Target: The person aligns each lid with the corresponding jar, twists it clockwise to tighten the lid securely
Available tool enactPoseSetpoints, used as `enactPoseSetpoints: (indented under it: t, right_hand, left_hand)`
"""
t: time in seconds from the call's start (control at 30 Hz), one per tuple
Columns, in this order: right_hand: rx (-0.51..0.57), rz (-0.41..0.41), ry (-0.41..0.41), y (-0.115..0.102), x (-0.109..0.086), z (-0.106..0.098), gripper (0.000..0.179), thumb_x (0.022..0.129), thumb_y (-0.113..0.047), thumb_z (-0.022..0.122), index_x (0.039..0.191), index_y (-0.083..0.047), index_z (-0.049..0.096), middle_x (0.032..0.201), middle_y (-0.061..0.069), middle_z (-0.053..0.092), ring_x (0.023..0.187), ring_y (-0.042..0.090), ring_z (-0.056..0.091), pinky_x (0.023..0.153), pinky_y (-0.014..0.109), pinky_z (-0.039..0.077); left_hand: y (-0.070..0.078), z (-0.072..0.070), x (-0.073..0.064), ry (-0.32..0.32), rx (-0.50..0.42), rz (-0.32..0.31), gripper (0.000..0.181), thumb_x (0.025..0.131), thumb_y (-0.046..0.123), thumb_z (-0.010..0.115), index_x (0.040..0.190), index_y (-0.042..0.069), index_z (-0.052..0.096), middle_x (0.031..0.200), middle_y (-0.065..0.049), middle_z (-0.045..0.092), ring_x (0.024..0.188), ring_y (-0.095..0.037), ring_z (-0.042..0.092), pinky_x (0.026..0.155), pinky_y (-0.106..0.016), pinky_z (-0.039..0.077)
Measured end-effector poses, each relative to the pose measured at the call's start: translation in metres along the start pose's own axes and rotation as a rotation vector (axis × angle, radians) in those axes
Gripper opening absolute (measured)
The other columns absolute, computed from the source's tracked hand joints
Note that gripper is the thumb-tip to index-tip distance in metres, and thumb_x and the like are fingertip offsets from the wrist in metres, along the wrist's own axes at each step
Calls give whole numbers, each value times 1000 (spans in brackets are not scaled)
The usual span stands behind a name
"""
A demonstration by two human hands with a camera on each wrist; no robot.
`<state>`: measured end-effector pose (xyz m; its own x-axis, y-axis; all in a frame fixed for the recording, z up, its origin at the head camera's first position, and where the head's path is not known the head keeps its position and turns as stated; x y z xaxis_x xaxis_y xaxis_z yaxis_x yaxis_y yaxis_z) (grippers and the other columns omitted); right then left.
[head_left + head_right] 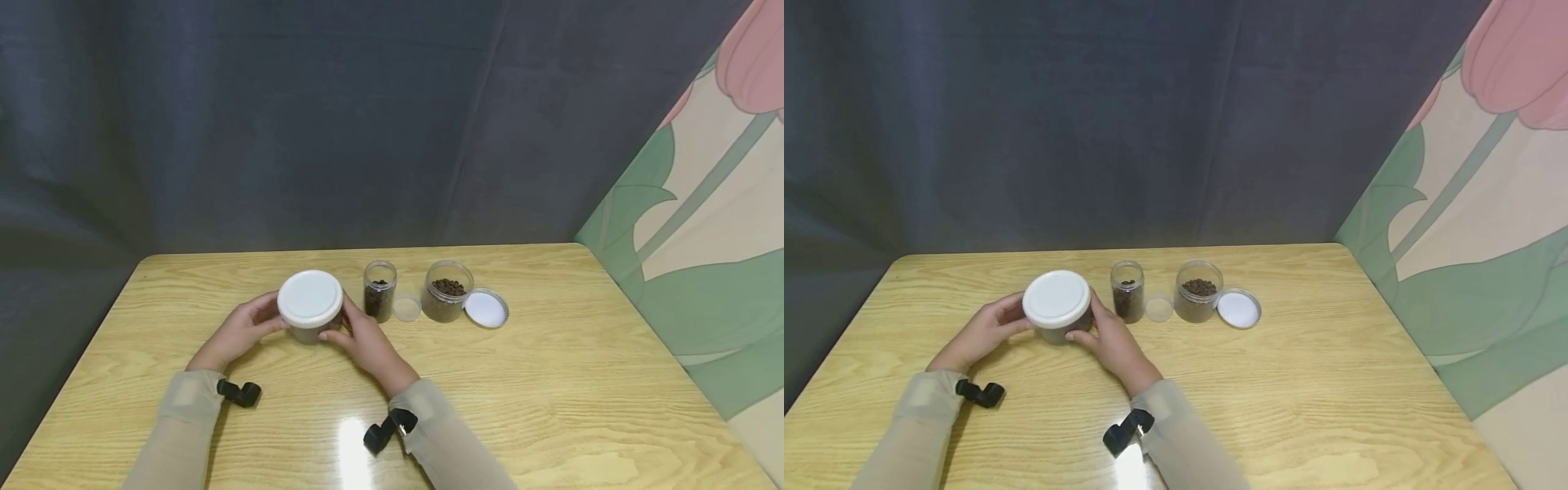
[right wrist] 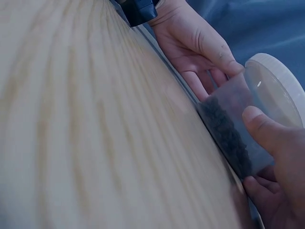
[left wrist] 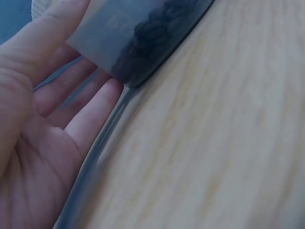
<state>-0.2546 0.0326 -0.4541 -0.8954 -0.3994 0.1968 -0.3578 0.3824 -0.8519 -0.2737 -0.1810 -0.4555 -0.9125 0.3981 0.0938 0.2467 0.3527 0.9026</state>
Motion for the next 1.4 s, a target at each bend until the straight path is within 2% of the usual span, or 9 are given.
enactPoseSetpoints:
  t: [0.17,0.27,0.37,0.67,0.83,0.93,1.07,1.3,1.4]
  right_hand:
    - [-23,9,34,-2,3,0,89,91,-25,76,163,-17,23,157,14,41,138,23,47,111,27,42]
    - [-36,4,60,-2,5,1,89,91,-25,76,162,-17,25,155,14,42,136,24,49,110,27,43]
    - [-41,-3,86,-2,7,2,89,90,-26,77,162,-16,26,155,15,43,136,25,50,109,27,44]
    - [-59,26,148,-1,12,3,88,87,-26,80,160,-18,32,149,13,51,130,23,56,106,30,47]
    - [-94,34,156,0,13,4,87,88,-29,80,160,-17,33,138,15,62,111,20,65,101,33,53]
    - [-75,31,150,1,14,4,87,88,-27,81,159,-13,34,141,15,60,117,20,64,102,30,52]
    - [-49,13,121,0,15,7,87,89,-21,81,159,-8,31,153,15,47,135,24,51,105,25,46]
    - [-44,3,46,-11,13,8,86,92,-9,74,160,-2,22,151,21,45,137,27,49,110,26,43]
    - [-79,26,30,-17,12,5,84,92,-10,73,159,-1,23,149,22,48,135,28,50,111,31,44]
  left_hand:
    - [-2,-1,0,26,-9,-11,58,101,18,65,153,4,43,149,-20,50,136,-38,49,109,-32,44]
    - [-5,-2,0,43,-20,-13,57,101,19,64,153,4,44,148,-20,51,136,-37,48,103,-17,44]
    - [-6,-3,1,63,-30,-12,56,102,20,63,152,4,44,147,-20,52,135,-37,49,99,-11,43]
    - [-10,-5,1,105,-46,13,54,103,23,62,151,5,47,145,-19,54,122,0,54,97,-13,48]
    - [-11,-6,1,117,-32,5,54,103,23,62,150,3,47,145,-20,54,127,-13,55,97,-12,47]
    - [-11,-6,1,123,-39,-3,53,103,22,62,150,3,48,144,-20,54,126,-12,55,98,-12,46]
    - [-10,-7,1,129,-69,-6,51,102,19,63,149,3,49,144,-20,55,120,1,54,98,-12,46]
    - [-10,-7,0,124,-93,-12,52,102,19,64,148,2,49,144,-21,54,120,0,55,98,-14,48]
    - [-11,-8,1,130,-99,-17,53,101,21,64,148,1,49,143,-22,54,119,1,56,97,-14,48]
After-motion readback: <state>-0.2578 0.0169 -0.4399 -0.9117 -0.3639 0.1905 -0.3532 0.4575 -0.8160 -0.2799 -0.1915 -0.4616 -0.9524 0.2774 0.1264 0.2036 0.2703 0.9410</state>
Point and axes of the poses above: each hand's wrist, its own x-axis towards the middle knuckle, its own z-axis out of the palm, y = z × x, the point moved 6 cm from there along x, towards the middle knuckle
